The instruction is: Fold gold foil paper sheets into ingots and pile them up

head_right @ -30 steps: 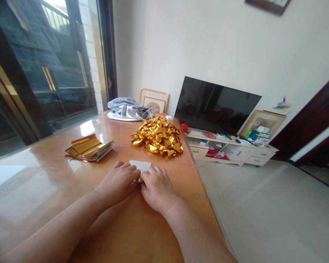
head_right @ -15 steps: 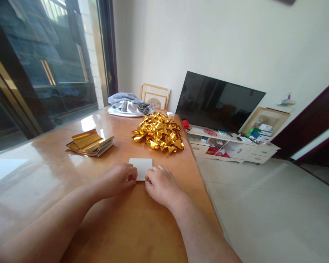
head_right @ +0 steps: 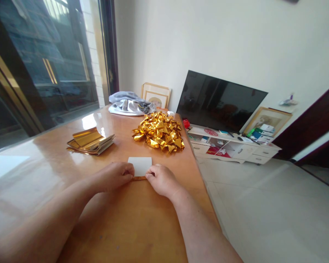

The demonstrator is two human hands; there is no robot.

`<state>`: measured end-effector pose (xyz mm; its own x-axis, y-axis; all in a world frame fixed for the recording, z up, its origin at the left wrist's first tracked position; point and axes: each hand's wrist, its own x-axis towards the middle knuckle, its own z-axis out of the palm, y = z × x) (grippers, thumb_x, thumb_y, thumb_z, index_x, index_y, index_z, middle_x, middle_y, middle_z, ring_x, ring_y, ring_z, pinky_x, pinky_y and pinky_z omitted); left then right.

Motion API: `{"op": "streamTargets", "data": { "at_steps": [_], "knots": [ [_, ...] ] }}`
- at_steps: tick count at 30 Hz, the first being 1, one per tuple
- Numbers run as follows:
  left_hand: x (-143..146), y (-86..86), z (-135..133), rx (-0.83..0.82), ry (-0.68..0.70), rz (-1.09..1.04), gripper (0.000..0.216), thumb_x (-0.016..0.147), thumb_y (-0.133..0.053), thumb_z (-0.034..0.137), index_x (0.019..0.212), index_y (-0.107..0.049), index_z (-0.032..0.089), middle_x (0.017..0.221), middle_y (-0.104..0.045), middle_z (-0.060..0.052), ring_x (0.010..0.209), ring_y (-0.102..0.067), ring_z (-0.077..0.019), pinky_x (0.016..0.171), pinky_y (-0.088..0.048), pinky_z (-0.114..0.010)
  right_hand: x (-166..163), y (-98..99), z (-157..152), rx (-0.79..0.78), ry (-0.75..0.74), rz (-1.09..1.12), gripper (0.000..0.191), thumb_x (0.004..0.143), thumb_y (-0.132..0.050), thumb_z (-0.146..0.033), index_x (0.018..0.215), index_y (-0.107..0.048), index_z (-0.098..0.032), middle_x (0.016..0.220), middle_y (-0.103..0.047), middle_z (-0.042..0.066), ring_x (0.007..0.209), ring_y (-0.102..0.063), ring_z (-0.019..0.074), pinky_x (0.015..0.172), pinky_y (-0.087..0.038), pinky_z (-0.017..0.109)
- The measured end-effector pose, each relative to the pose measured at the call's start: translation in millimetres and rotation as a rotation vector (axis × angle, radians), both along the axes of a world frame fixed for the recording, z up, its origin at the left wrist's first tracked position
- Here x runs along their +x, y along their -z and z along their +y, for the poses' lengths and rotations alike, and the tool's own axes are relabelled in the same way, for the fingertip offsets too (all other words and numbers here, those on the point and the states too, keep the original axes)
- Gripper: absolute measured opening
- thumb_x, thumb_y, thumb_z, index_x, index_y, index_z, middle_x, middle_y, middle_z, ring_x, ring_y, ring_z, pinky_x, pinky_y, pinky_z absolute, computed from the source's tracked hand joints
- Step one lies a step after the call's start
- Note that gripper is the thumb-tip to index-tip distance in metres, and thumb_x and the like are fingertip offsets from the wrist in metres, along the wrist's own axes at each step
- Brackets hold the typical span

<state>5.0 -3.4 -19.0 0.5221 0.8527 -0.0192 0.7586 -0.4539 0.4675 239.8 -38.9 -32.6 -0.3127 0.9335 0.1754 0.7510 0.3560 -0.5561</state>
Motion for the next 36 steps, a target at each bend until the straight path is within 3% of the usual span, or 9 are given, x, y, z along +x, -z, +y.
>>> {"op": "streamTargets", "data": {
  "at_steps": [8,29,36],
  "knots": [
    [2.2,-4.9,1.1,-0.031,-0.053,0.004,0.010,0.080,-0.054,0.027,0.079,-0.063,0.022,0.079,-0.068,-0.001,0.071,-0.061,-0.0176,0.058,-0.035,-0.026,-0.5,11.8,8.8,-0.120,0.118,0.092,0.012,0.087,-0.063,-0.033,0.083,-0.066,-0.022,0.076,-0.068,-0.002,0.068,-0.058,0.0137,0.055,-0.033,0.022],
    [0.1,-15.6,0.2,-0.092,0.006,-0.003,0.017,0.076,-0.052,0.017,0.085,-0.067,0.019,0.083,-0.068,-0.001,0.074,-0.061,-0.0177,0.063,-0.039,-0.026,-5.7,-5.5,6.3,-0.191,0.160,0.033,0.010,0.081,-0.068,-0.031,0.080,-0.068,-0.020,0.078,-0.072,-0.001,0.065,-0.059,0.0122,0.056,-0.035,0.022],
    [-0.8,-14.4,0.1,-0.113,-0.003,-0.006,0.016,0.074,-0.055,0.018,0.086,-0.066,0.020,0.081,-0.068,0.000,0.072,-0.060,-0.0175,0.059,-0.039,-0.026,-5.7,-3.1,7.1,-0.203,0.174,0.051,0.010,0.082,-0.067,-0.031,0.080,-0.068,-0.021,0.078,-0.072,-0.001,0.065,-0.059,0.0129,0.056,-0.035,0.022]
  ]
}}
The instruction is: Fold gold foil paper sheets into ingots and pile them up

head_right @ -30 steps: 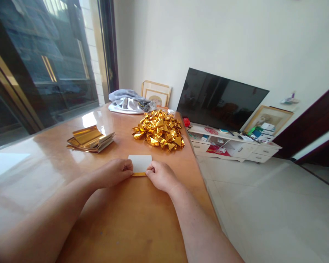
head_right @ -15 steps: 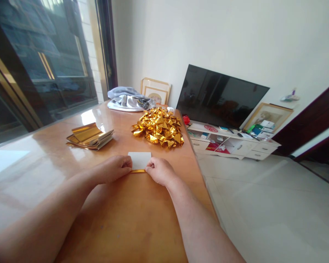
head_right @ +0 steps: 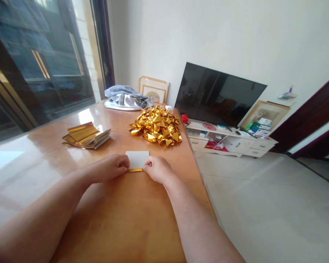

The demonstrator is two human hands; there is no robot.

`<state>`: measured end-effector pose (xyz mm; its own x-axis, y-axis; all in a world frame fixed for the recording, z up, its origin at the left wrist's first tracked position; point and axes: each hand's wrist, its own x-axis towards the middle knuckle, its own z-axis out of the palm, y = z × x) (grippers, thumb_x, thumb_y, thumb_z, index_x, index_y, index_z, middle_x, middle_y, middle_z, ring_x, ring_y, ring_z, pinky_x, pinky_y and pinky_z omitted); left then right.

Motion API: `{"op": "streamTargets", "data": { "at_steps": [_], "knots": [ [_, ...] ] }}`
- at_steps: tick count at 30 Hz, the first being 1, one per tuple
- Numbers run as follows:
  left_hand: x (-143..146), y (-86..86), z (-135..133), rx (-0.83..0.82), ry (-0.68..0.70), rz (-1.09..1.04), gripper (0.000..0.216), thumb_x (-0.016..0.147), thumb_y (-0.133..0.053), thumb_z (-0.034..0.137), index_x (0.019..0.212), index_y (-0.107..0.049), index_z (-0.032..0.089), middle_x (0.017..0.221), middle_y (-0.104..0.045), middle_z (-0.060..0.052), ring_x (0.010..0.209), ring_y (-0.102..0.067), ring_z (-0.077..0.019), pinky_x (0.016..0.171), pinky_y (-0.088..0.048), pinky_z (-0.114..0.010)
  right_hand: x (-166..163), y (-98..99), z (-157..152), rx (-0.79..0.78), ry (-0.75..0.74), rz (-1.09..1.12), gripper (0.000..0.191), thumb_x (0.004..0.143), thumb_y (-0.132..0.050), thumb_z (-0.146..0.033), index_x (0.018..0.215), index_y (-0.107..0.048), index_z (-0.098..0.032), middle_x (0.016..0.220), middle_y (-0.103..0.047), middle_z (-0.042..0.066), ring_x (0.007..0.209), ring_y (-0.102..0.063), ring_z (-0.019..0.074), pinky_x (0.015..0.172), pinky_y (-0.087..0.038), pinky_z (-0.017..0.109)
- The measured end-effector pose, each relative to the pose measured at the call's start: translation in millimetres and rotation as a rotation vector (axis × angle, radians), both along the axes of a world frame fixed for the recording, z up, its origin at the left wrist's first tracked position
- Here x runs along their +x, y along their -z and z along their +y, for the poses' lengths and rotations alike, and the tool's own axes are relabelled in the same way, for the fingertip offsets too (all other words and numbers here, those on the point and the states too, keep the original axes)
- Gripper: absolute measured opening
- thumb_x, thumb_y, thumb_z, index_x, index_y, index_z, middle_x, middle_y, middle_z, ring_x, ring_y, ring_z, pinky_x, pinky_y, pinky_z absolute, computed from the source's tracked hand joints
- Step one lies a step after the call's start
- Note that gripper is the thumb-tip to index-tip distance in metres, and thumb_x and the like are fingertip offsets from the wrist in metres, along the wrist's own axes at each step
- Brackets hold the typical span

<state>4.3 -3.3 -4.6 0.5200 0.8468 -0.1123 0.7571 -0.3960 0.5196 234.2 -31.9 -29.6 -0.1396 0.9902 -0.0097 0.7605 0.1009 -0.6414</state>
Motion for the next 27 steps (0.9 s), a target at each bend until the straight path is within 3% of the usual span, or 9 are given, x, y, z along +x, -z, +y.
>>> {"op": "streamTargets", "data": {
  "at_steps": [10,16,22,27],
  "knots": [
    [-0.6,3.6,0.8,0.026,0.004,-0.002,0.016,0.072,-0.055,0.017,0.085,-0.063,0.021,0.081,-0.067,0.000,0.073,-0.060,-0.0176,0.059,-0.037,-0.025,0.6,8.3,2.5,0.013,0.024,0.007,0.011,0.082,-0.068,-0.032,0.082,-0.069,-0.022,0.077,-0.071,-0.002,0.065,-0.058,0.0127,0.055,-0.033,0.022],
    [0.0,0.7,-1.4,0.112,0.021,0.037,0.027,0.077,-0.053,0.016,0.098,-0.067,0.024,0.084,-0.067,-0.001,0.072,-0.059,-0.0183,0.062,-0.037,-0.027,1.2,9.3,3.6,0.034,0.008,-0.006,0.009,0.082,-0.066,-0.031,0.081,-0.068,-0.022,0.076,-0.071,-0.002,0.065,-0.058,0.0127,0.055,-0.033,0.022],
    [1.1,-5.1,-6.9,0.256,0.192,0.038,0.042,0.083,-0.053,0.011,0.107,-0.076,0.036,0.096,-0.065,-0.003,0.093,-0.060,-0.0217,0.085,-0.038,-0.031,1.4,12.7,4.2,0.043,0.036,-0.009,0.007,0.082,-0.067,-0.028,0.086,-0.069,-0.022,0.081,-0.071,-0.001,0.070,-0.060,0.0137,0.056,-0.033,0.022],
    [3.4,-6.1,-9.3,0.303,0.283,0.065,0.040,0.092,-0.051,0.019,0.110,-0.077,0.044,0.088,-0.059,-0.005,0.092,-0.055,-0.0230,0.081,-0.035,-0.033,-3.4,5.7,0.2,0.005,0.053,-0.016,0.006,0.082,-0.067,-0.026,0.088,-0.068,-0.023,0.081,-0.071,-0.002,0.067,-0.059,0.0132,0.057,-0.033,0.022]
  ]
}}
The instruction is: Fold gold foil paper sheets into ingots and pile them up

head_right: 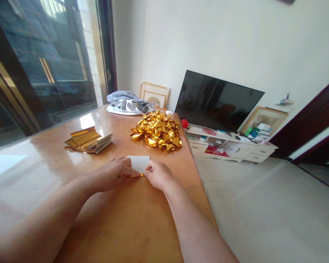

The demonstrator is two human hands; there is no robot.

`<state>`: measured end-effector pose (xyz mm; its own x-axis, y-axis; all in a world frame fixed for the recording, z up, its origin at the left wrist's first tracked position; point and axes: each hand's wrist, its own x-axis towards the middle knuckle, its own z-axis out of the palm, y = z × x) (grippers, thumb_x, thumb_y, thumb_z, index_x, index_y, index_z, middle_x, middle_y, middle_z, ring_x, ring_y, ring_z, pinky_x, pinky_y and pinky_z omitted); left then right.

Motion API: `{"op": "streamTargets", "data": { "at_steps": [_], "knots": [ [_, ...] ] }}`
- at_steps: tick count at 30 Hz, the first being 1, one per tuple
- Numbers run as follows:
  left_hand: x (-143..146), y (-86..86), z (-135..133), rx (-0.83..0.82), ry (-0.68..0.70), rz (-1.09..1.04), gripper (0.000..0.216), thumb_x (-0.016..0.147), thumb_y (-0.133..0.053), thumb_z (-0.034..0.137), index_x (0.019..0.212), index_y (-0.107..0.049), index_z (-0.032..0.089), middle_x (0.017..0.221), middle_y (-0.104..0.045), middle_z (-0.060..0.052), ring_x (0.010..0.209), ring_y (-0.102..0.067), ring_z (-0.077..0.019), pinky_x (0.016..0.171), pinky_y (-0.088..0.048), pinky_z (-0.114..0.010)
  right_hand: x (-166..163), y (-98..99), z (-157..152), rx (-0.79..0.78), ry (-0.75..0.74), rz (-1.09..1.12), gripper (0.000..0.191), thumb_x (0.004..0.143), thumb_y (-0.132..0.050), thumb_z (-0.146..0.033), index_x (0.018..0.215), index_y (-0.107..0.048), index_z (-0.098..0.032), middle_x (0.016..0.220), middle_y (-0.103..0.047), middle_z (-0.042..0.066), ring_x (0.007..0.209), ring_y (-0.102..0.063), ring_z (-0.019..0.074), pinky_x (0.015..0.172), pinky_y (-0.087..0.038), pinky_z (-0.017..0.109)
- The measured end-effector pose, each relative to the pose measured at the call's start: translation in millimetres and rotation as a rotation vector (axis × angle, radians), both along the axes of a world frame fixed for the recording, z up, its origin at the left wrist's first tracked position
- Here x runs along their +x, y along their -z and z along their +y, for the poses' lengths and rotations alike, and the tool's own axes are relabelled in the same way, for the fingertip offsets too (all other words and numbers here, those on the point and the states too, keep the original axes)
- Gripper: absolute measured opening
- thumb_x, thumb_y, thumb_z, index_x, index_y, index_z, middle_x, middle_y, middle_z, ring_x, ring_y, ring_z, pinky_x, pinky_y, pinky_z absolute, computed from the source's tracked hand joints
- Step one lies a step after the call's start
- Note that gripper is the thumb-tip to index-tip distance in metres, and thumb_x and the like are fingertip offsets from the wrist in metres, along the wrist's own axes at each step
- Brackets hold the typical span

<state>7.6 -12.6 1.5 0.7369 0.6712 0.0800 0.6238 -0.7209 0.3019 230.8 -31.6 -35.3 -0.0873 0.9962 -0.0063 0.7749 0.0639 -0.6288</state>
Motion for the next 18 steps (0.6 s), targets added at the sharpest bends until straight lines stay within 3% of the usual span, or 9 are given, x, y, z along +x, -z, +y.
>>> {"op": "streamTargets", "data": {
  "at_steps": [12,16,18],
  "knots": [
    [1.8,-3.3,-1.6,0.001,-0.028,0.065,0.040,0.093,-0.051,0.026,0.115,-0.074,0.051,0.088,-0.061,-0.006,0.089,-0.054,-0.0240,0.077,-0.033,-0.033,20.1,-12.9,-9.7,0.116,0.046,-0.266,0.007,0.091,-0.061,-0.028,0.087,-0.061,-0.022,0.085,-0.068,0.000,0.072,-0.057,0.0139,0.060,-0.030,0.024],
    [1.1,-2.3,-2.1,0.006,-0.029,0.050,0.036,0.093,-0.052,0.028,0.108,-0.077,0.047,0.089,-0.062,-0.006,0.091,-0.055,-0.0246,0.076,-0.033,-0.033,9.7,-29.1,-26.0,0.208,-0.104,-0.346,0.016,0.094,-0.052,-0.022,0.097,-0.067,-0.023,0.099,-0.073,0.005,0.089,-0.066,0.0181,0.070,-0.039,0.026],
    [0.1,-0.8,-1.6,0.003,-0.026,0.043,0.034,0.094,-0.051,0.030,0.108,-0.078,0.046,0.090,-0.062,-0.007,0.091,-0.055,-0.0246,0.076,-0.033,-0.033,1.6,-38.8,-38.0,0.175,-0.209,-0.428,0.027,0.095,-0.049,-0.021,0.111,-0.070,-0.026,0.101,-0.075,0.007,0.092,-0.068,0.0208,0.073,-0.041,0.028]
  ]
}}
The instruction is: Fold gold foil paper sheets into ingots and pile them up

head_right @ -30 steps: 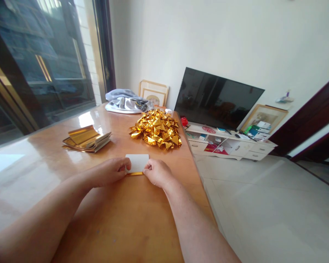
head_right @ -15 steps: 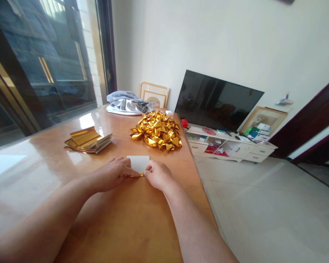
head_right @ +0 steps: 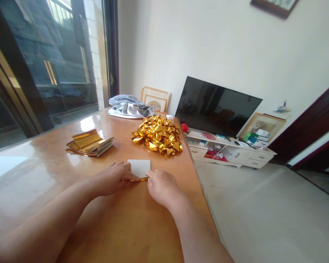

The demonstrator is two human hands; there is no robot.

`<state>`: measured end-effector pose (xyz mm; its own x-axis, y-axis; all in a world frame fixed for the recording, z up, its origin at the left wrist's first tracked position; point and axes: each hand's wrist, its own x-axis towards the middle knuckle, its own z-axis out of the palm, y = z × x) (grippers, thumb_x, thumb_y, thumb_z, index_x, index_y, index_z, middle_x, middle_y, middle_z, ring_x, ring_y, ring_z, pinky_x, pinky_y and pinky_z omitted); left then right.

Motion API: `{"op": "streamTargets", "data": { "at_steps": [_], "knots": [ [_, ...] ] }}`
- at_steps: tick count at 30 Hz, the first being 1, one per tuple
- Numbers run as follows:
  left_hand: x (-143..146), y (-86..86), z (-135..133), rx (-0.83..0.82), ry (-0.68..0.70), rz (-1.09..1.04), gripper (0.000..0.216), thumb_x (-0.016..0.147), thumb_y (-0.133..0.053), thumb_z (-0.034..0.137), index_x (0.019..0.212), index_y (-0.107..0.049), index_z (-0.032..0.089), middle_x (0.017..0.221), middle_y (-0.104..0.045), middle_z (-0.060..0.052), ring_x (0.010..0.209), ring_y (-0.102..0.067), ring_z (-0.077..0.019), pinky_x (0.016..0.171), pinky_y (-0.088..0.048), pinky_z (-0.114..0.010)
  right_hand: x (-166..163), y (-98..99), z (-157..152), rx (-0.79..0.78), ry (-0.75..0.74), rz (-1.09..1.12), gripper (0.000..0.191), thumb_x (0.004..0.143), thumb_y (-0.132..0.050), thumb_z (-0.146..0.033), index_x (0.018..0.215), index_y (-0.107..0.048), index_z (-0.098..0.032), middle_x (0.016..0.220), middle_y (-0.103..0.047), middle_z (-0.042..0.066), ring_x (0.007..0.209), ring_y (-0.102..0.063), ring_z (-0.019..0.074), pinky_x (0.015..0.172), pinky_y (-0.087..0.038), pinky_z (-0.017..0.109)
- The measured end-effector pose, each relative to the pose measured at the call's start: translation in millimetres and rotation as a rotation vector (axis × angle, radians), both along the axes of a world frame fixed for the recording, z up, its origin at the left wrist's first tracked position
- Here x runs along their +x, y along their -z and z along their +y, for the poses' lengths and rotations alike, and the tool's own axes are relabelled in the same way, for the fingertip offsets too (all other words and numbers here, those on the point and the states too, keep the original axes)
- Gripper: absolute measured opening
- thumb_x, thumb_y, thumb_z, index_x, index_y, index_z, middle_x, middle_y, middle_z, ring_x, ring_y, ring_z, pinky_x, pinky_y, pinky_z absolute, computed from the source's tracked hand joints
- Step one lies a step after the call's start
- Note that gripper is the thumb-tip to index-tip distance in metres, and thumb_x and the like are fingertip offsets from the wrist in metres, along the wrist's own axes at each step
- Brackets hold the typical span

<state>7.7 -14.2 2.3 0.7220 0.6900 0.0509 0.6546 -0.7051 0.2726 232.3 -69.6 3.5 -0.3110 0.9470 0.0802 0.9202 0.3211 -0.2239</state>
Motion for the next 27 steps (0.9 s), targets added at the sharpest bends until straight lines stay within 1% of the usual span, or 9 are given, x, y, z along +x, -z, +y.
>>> {"op": "streamTargets", "data": {
  "at_steps": [4,6,8,10,13,16,19,23,27],
  "knots": [
    [-1.5,2.1,2.1,-0.005,0.002,0.014,0.032,0.094,-0.052,0.036,0.111,-0.076,0.048,0.092,-0.062,-0.006,0.091,-0.055,-0.0246,0.077,-0.033,-0.033,-8.9,-15.0,-20.1,-0.133,-0.024,-0.218,0.049,0.092,-0.045,-0.018,0.137,-0.059,-0.030,0.102,-0.077,0.009,0.088,-0.072,0.0267,0.070,-0.043,0.032],
    [-1.4,2.3,2.8,-0.007,-0.004,0.027,0.033,0.094,-0.052,0.035,0.112,-0.075,0.050,0.093,-0.063,-0.006,0.091,-0.055,-0.0248,0.077,-0.033,-0.034,-7.9,-19.8,-23.9,-0.160,0.006,-0.272,0.054,0.090,-0.046,-0.017,0.142,-0.056,-0.030,0.107,-0.077,0.010,0.093,-0.072,0.0290,0.071,-0.045,0.034],
    [-0.9,1.8,3.0,-0.013,-0.011,0.033,0.035,0.094,-0.051,0.033,0.113,-0.074,0.052,0.093,-0.063,-0.006,0.091,-0.055,-0.0249,0.077,-0.033,-0.034,-5.4,-23.1,-23.6,-0.187,0.056,-0.309,0.049,0.090,-0.046,-0.018,0.136,-0.061,-0.028,0.108,-0.076,0.011,0.094,-0.072,0.0297,0.072,-0.046,0.035],
    [-0.3,0.8,2.5,-0.024,-0.012,0.038,0.036,0.093,-0.051,0.031,0.114,-0.074,0.052,0.093,-0.063,-0.006,0.090,-0.055,-0.0245,0.077,-0.033,-0.034,-3.8,-24.7,-21.2,-0.196,0.132,-0.326,0.038,0.093,-0.044,-0.021,0.122,-0.069,-0.025,0.102,-0.076,0.012,0.091,-0.071,0.0290,0.072,-0.046,0.035],
    [0.4,-0.2,1.5,-0.030,-0.015,0.032,0.037,0.093,-0.052,0.031,0.117,-0.073,0.050,0.093,-0.064,-0.006,0.090,-0.055,-0.0242,0.078,-0.034,-0.034,-7.4,-22.8,-17.7,-0.079,0.187,-0.271,0.032,0.098,-0.041,-0.025,0.105,-0.072,-0.021,0.100,-0.074,0.012,0.093,-0.068,0.0264,0.077,-0.046,0.034],
    [0.7,0.5,1.4,-0.029,-0.025,0.026,0.035,0.094,-0.052,0.034,0.117,-0.073,0.051,0.093,-0.065,-0.006,0.092,-0.056,-0.0251,0.080,-0.035,-0.034,-17.7,-15.3,-17.1,0.076,0.084,-0.178,0.030,0.099,-0.041,-0.020,0.107,-0.070,-0.020,0.107,-0.069,0.011,0.104,-0.061,0.0237,0.089,-0.043,0.032],
    [0.7,2.5,2.7,-0.040,-0.029,0.034,0.039,0.094,-0.051,0.031,0.120,-0.070,0.053,0.095,-0.065,-0.006,0.094,-0.056,-0.0253,0.080,-0.036,-0.033,-28.2,-6.1,-19.4,0.063,-0.004,-0.178,0.030,0.094,-0.044,-0.012,0.108,-0.070,-0.017,0.107,-0.067,0.012,0.105,-0.057,0.0238,0.092,-0.042,0.032],
    [0.0,4.4,4.3,-0.045,-0.025,0.027,0.039,0.093,-0.052,0.030,0.121,-0.071,0.051,0.096,-0.066,-0.006,0.095,-0.056,-0.0248,0.082,-0.038,-0.033,-39.0,0.2,-23.2,0.045,-0.010,-0.271,0.030,0.091,-0.045,-0.009,0.108,-0.070,-0.011,0.105,-0.066,0.017,0.102,-0.056,0.0274,0.089,-0.042,0.036],
    [-3.3,3.7,5.4,-0.065,-0.056,0.013,0.042,0.090,-0.054,0.023,0.118,-0.074,0.047,0.097,-0.068,-0.005,0.096,-0.057,-0.0237,0.085,-0.040,-0.032,-49.3,-0.8,-25.7,0.057,-0.016,-0.371,0.036,0.092,-0.043,-0.008,0.119,-0.067,-0.007,0.104,-0.066,0.021,0.101,-0.057,0.0303,0.086,-0.042,0.041]
  ]
}}
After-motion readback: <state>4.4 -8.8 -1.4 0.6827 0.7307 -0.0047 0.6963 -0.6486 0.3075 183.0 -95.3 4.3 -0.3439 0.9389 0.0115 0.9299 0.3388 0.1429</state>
